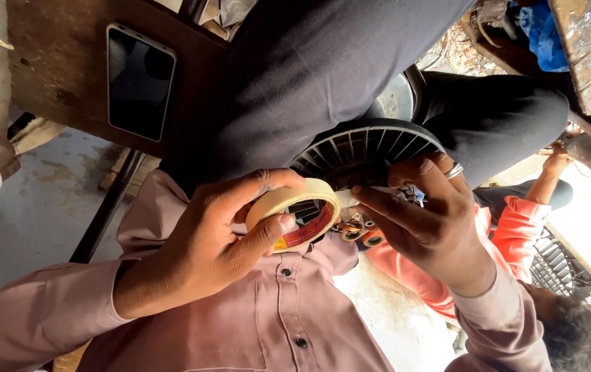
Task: Applying insulation tape to the coils of a fan motor.
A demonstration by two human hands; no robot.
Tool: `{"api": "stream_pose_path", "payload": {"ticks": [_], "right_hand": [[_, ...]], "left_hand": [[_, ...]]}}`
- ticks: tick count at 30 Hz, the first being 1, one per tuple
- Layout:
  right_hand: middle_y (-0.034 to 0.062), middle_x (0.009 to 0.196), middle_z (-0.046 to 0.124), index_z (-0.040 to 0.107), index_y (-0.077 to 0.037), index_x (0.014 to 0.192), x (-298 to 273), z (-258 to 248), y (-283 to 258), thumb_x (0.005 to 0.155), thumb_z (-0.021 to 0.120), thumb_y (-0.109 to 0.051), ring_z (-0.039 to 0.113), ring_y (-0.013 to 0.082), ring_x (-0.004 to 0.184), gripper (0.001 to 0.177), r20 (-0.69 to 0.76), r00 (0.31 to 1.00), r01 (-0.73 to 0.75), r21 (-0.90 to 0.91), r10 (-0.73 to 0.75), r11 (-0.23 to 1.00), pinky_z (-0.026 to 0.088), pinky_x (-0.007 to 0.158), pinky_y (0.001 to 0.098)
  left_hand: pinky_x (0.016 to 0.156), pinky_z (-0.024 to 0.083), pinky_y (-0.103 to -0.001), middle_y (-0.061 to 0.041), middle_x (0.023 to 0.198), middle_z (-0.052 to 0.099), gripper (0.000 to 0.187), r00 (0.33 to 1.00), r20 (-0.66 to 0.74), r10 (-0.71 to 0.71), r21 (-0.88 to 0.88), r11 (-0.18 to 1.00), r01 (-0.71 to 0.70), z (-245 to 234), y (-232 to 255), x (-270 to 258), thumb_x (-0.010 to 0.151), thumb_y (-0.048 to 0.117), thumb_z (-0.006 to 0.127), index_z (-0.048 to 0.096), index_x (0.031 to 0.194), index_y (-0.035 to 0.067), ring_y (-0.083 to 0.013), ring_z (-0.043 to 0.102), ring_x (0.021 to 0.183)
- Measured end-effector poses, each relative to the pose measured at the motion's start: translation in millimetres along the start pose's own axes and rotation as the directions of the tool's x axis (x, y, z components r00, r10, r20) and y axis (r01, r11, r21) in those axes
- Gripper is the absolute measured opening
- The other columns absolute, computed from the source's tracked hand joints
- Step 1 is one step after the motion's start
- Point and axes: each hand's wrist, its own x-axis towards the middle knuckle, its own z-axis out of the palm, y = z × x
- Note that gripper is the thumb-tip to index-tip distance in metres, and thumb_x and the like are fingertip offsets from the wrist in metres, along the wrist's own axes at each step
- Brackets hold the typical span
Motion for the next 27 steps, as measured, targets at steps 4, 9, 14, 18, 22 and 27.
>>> {"api": "stream_pose_path", "payload": {"ticks": [4, 9, 14, 18, 22, 27], "right_hand": [[0.0092, 0.098, 0.061, 0.078, -0.01, 0.107, -1.5, 1.7, 7.2, 0.064, 0.085, -0.004, 0.06, 0.0288, 0.089, 0.044, -0.004, 0.99, 0.143, -0.025, -0.143, 0.989, 0.051, 0.075, 0.0429], [0.0098, 0.1, 0.06, 0.076, -0.011, 0.109, -3.1, 6.5, 7.2, 0.067, 0.085, -0.003, 0.059, 0.0302, 0.092, 0.043, -0.038, 0.991, 0.129, -0.03, -0.13, 0.991, 0.051, 0.077, 0.0442], [0.0082, 0.1, 0.061, 0.076, -0.011, 0.109, -6.1, 5.6, 5.8, 0.072, 0.087, -0.003, 0.06, 0.0291, 0.092, 0.039, -0.057, 0.989, 0.138, -0.035, -0.14, 0.99, 0.05, 0.078, 0.0443], [0.0126, 0.114, 0.066, 0.072, -0.006, 0.117, -24.2, -3.7, 8.1, 0.072, 0.086, -0.011, 0.064, 0.0297, 0.102, 0.047, -0.105, 0.994, -0.029, 0.107, 0.041, 0.994, 0.052, 0.085, 0.0427], [0.0217, 0.127, 0.061, 0.062, 0.001, 0.117, -28.4, -1.3, -9.9, 0.061, 0.093, -0.047, 0.063, 0.0382, 0.113, 0.079, -0.037, 0.999, 0.013, -0.05, -0.015, 0.999, 0.049, 0.095, 0.0502], [0.0193, 0.14, 0.06, 0.057, -0.006, 0.116, -37.2, 17.1, -12.4, 0.073, 0.093, -0.043, 0.061, 0.037, 0.122, 0.067, -0.051, 0.999, 0.003, -0.206, -0.014, 0.979, 0.045, 0.097, 0.0485]], "left_hand": [[0.079, 0.068, -0.025, -0.012, 0.106, 0.078, 0.036, 0.999, 0.024, -0.043, -0.037, 0.998, 0.044, 1.0, -0.5, -2.8, 0.103, 0.016, 0.063, 0.059, 0.134, -0.001, -0.013, 0.079, 0.095], [0.082, 0.067, -0.026, -0.013, 0.112, 0.077, 0.036, 1.0, 0.02, -0.014, -0.082, 0.997, 0.015, 1.9, -1.5, -2.9, 0.104, 0.013, 0.061, 0.057, 0.136, -0.002, -0.0131, 0.077, 0.1], [0.077, 0.064, -0.027, -0.012, 0.115, 0.075, 0.038, 0.995, 0.042, -0.094, -0.147, 0.984, 0.099, 2.8, -0.4, -3.3, 0.101, 0.01, 0.06, 0.056, 0.137, -0.002, -0.0123, 0.075, 0.099], [0.08, 0.067, -0.025, -0.013, 0.112, 0.075, 0.038, 0.996, 0.046, -0.076, -0.137, 0.987, 0.081, 0.0, -6.4, -4.4, 0.103, 0.01, 0.059, 0.056, 0.138, -0.003, -0.0123, 0.074, 0.096], [0.085, 0.065, -0.025, -0.012, 0.117, 0.073, 0.039, 0.998, 0.042, -0.039, -0.153, 0.987, 0.045, 0.0, -7.5, -9.0, 0.103, 0.01, 0.059, 0.053, 0.139, -0.005, -0.0112, 0.072, 0.105], [0.088, 0.065, -0.026, -0.011, 0.111, 0.072, 0.042, 0.999, 0.047, -0.019, -0.146, 0.989, 0.026, -1.2, -6.3, -6.3, 0.103, 0.01, 0.061, 0.052, 0.141, -0.004, -0.0098, 0.069, 0.103]]}}
